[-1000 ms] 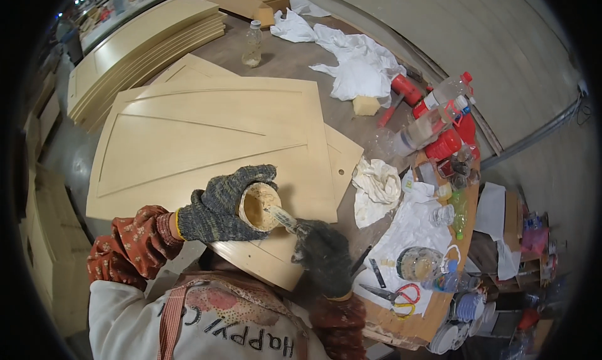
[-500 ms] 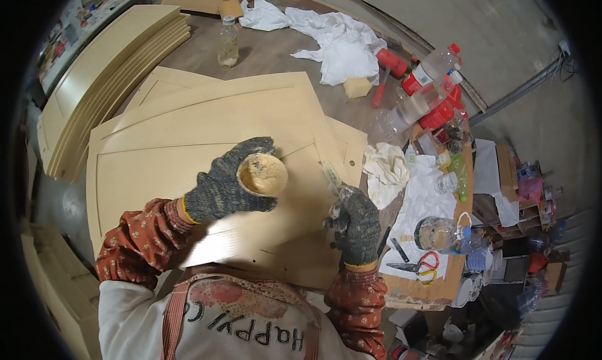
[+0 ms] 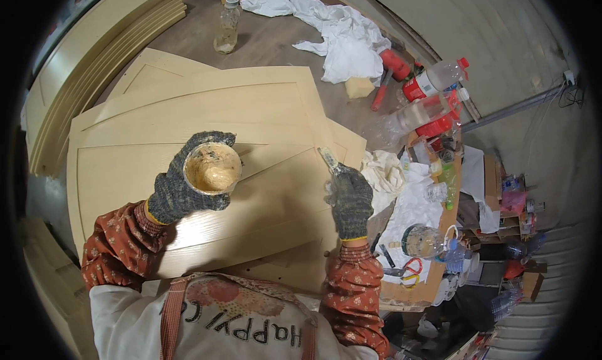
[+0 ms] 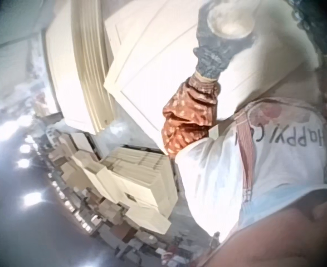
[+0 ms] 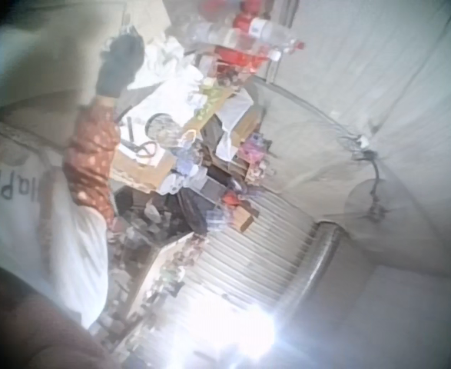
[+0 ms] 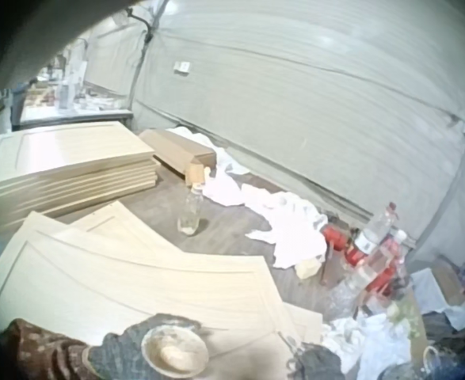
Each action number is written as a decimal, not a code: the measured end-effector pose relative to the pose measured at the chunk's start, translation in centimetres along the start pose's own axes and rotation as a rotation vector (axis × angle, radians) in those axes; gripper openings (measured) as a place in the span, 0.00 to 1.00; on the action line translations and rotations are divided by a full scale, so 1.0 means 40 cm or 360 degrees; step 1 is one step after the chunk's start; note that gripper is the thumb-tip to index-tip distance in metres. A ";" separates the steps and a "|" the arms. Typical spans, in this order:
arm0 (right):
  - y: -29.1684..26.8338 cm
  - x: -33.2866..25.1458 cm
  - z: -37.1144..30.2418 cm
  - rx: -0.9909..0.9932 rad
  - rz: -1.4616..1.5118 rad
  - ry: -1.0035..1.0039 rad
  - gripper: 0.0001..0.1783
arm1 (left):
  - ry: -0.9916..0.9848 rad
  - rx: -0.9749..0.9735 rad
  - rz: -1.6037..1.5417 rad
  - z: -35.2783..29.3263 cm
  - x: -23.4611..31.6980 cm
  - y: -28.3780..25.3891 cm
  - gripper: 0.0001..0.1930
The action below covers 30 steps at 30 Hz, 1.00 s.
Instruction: The person scrapes the seams of wooden panels with a blade, wipes them with a cloth, and applies wood filler to the joints using a small spatula.
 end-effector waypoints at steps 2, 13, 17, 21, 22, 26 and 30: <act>0.005 0.022 0.008 -0.0015 0.0117 0.0284 0.11 | 0.0053 0.0032 0.0113 -0.005 0.006 -0.003 0.46; 0.047 -0.064 0.004 -0.0155 -0.1508 -0.0769 0.24 | 0.0238 0.0098 0.0748 -0.028 0.012 -0.003 0.43; 0.039 -0.016 0.008 -0.0302 -0.1564 -0.0559 0.20 | 0.0345 0.0031 0.0918 -0.039 0.020 -0.001 0.46; 0.027 -0.058 -0.010 -0.0028 -0.1456 -0.0572 0.12 | 0.0178 0.0017 0.0807 -0.037 0.003 -0.009 0.49; 0.029 -0.060 -0.014 -0.0008 -0.1400 -0.0531 0.13 | 0.0214 0.0002 0.0827 -0.037 0.007 -0.004 0.49; 0.079 -0.041 -0.026 -0.0162 -0.1613 -0.0358 0.16 | 0.0262 -0.0042 0.0869 -0.038 0.017 0.014 0.52; 0.147 -0.082 -0.048 -0.0192 -0.1937 -0.0772 0.21 | 0.0188 -0.0054 0.0738 -0.046 0.004 0.018 0.50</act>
Point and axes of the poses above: each hand's wrist, its own z-axis towards the middle knuckle, its own y-axis out of the palm, x = y × z, the point moved 9 cm from there along z, towards the middle knuckle, and after that the axes turned 2 degrees about -x, right-handed, at the moved point
